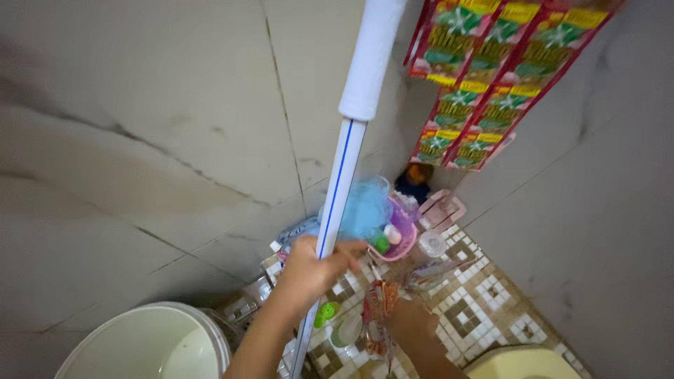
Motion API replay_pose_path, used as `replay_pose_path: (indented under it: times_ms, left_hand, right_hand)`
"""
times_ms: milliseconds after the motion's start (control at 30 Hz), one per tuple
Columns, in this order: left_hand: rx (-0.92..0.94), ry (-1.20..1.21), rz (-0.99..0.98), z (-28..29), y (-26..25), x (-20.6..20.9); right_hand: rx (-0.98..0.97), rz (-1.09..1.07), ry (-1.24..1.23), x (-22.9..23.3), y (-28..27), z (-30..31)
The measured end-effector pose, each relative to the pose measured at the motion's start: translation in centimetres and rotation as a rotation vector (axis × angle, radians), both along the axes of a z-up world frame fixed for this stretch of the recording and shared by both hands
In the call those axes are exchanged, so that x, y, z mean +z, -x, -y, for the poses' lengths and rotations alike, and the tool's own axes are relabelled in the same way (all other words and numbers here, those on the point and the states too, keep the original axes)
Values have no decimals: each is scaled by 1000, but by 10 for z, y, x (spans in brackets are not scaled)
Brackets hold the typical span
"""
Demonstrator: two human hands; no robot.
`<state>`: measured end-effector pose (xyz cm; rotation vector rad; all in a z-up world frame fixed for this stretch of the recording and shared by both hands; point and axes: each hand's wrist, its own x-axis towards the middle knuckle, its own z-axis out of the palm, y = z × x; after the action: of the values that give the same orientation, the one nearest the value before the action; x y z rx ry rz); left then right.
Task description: The person assembles a floor squeegee by screwing the handle sections together, secures the cleaning head, organizes several detergent packets in the bathroom, and checks the door latch.
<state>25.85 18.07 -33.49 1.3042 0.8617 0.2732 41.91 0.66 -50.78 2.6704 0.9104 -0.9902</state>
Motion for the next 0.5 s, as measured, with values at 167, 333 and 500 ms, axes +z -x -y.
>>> replay_pose_path:
  times_ms: [167, 333, 500]
  left_hand:
    - [141, 23, 185, 15, 32, -50]
    - [168, -15, 225, 13, 41, -70]
    - [205, 84, 57, 20, 29, -53]
  right_hand:
    - [21, 70, 9, -35, 4, 17]
    - [188, 163, 29, -13, -1, 6]
    - [233, 185, -60, 2, -13, -26]
